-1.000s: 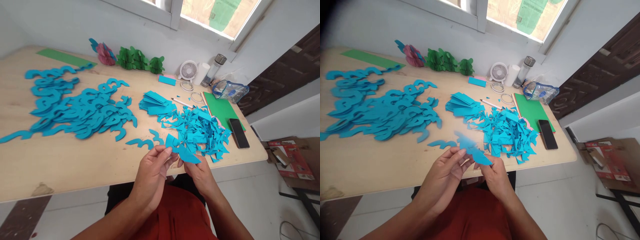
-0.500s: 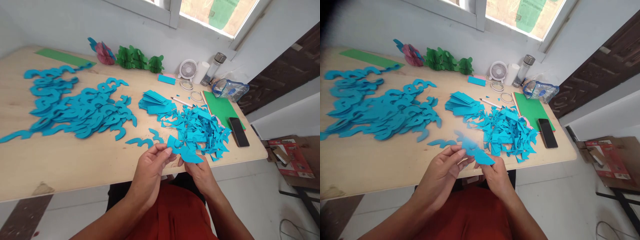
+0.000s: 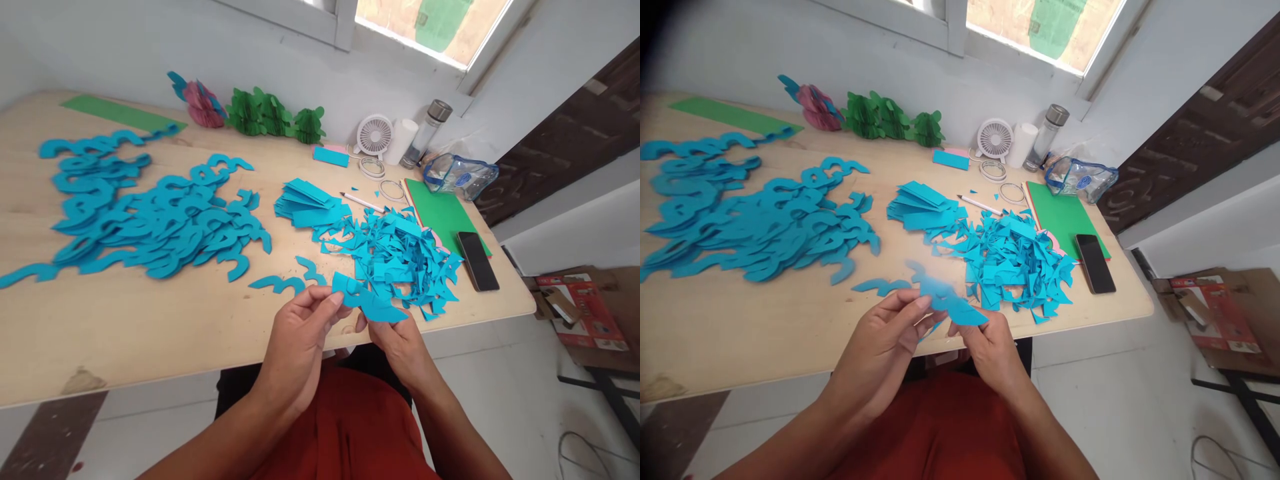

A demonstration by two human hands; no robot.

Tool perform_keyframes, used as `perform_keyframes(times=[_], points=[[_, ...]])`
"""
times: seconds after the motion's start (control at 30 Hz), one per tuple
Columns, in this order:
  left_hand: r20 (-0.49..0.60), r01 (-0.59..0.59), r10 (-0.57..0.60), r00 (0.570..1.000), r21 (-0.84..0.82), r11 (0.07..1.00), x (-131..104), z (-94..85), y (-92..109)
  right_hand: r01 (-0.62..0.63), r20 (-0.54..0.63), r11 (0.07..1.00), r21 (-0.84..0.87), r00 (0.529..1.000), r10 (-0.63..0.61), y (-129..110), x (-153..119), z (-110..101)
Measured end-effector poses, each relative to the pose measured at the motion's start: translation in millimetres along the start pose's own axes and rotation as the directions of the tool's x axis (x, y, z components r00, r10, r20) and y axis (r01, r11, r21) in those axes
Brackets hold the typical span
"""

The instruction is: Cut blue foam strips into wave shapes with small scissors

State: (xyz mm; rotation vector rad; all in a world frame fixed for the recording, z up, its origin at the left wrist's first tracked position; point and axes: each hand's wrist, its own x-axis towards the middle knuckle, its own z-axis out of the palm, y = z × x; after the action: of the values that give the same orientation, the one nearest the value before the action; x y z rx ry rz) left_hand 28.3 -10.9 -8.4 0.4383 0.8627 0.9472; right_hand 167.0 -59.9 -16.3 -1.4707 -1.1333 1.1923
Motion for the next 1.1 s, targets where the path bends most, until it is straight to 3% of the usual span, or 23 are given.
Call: perform_keyframes(times=[0.27, 0.67, 1.1], points=[[0.028, -0.01, 0.012, 1.0, -0.08, 0.997, -0.4, 1.2, -0.8, 0.009, -0.014, 1.0, -0.012, 1.0, -0.009, 3.3, 0.8, 2.0], [0.054, 0.074, -0.065, 0.996, -0.196, 0.978, -2.7, 2.7, -2.6, -0.024, -0.034, 0.999, -0.026, 0.999, 0.024, 4.4, 0.0, 2.0], [0.029, 0.045, -0.041, 0.999, -0.187, 0.981, -0.8, 4.3, -2.5, -0.03, -0.046, 0.996, -0.084, 0.999, 0.026, -0.9, 0.9, 2.2]])
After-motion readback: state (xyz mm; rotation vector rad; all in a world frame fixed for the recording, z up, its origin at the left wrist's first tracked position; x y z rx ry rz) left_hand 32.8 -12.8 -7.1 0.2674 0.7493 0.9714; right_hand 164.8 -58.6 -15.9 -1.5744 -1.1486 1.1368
